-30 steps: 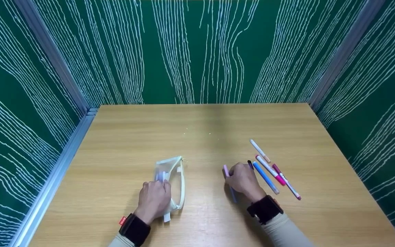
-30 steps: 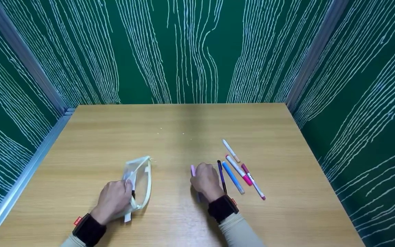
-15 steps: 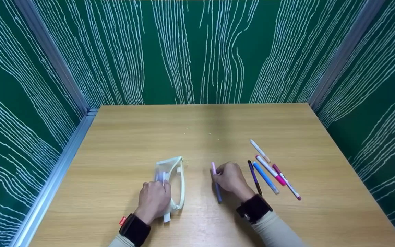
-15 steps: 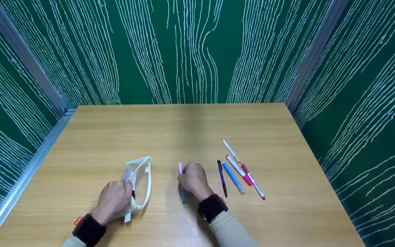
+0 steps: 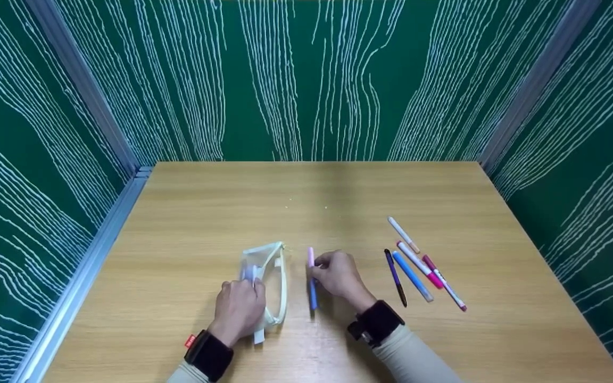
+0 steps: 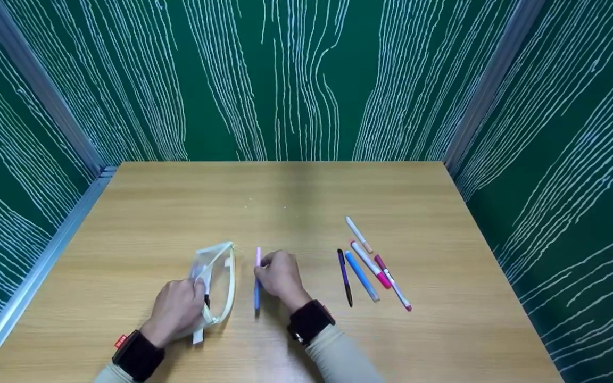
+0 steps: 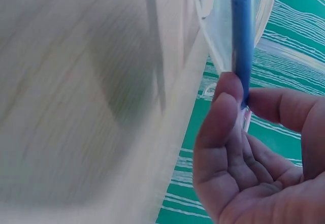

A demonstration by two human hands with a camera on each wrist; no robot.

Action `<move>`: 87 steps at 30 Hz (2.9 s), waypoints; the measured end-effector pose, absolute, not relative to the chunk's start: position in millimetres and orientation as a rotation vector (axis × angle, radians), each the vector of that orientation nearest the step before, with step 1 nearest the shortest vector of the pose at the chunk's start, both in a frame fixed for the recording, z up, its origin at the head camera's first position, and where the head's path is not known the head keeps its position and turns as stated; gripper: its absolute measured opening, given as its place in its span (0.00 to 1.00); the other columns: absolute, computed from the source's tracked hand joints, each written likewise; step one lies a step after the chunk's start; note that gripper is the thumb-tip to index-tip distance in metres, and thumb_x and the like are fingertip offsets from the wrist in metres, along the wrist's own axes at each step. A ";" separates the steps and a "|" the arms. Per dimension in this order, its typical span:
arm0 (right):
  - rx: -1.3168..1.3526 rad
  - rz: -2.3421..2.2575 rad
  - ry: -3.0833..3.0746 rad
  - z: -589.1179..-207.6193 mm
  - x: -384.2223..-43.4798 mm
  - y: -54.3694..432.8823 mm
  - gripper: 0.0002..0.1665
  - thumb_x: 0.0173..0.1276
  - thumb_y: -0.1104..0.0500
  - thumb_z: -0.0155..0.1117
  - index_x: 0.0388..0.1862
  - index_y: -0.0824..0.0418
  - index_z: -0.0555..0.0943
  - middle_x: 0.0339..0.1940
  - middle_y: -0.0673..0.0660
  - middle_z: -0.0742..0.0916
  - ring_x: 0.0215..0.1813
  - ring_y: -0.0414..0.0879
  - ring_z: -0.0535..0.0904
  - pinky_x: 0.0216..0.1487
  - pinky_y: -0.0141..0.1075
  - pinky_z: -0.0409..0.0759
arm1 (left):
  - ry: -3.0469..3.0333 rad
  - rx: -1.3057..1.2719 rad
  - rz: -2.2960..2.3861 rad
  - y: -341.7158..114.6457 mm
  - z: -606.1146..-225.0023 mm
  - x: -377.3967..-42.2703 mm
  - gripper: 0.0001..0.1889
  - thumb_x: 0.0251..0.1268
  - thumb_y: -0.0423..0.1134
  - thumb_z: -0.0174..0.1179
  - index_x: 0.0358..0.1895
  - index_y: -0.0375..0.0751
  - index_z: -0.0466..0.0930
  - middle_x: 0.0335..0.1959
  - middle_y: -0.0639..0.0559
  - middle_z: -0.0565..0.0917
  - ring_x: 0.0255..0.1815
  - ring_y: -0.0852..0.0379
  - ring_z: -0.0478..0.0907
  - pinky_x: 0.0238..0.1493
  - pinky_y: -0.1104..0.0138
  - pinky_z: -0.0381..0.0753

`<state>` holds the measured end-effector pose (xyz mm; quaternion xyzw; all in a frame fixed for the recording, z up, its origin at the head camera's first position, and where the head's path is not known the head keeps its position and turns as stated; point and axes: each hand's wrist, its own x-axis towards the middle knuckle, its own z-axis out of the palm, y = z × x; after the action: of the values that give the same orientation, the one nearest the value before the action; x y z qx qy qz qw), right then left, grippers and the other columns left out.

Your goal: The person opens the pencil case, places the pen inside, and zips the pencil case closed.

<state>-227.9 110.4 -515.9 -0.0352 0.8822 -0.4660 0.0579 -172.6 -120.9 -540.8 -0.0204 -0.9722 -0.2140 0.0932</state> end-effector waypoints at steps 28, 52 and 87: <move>-0.002 -1.637 2.347 -526.9 -224.9 47.1 0.06 0.65 0.67 0.73 0.40 0.68 0.87 0.25 0.57 0.88 0.23 0.49 0.86 0.30 0.44 0.87 | -2.929 -0.049 -0.621 -122.2 -539.9 -173.9 0.27 0.78 0.46 0.43 0.16 0.42 0.73 0.26 0.35 0.83 0.29 0.37 0.79 0.36 0.47 0.78; -0.091 -1.512 2.454 -542.5 -221.9 21.1 0.05 0.62 0.63 0.77 0.36 0.62 0.90 0.26 0.53 0.89 0.27 0.43 0.86 0.28 0.34 0.84 | -2.879 -0.086 -0.600 -120.0 -541.8 -174.1 0.24 0.75 0.42 0.48 0.15 0.41 0.71 0.23 0.36 0.81 0.26 0.36 0.79 0.32 0.47 0.78; -0.323 -1.295 2.722 -527.8 -212.7 55.3 0.17 0.63 0.59 0.75 0.49 0.66 0.87 0.30 0.52 0.89 0.27 0.37 0.83 0.31 0.32 0.82 | -2.929 -0.054 -0.589 -121.1 -540.6 -173.9 0.25 0.77 0.45 0.45 0.16 0.42 0.73 0.27 0.33 0.83 0.30 0.35 0.80 0.36 0.46 0.78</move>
<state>-212.7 55.3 -527.8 -0.1064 0.8965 -0.4265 0.0551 -173.9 -121.1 -540.6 -0.0179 -0.9773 -0.1966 0.0767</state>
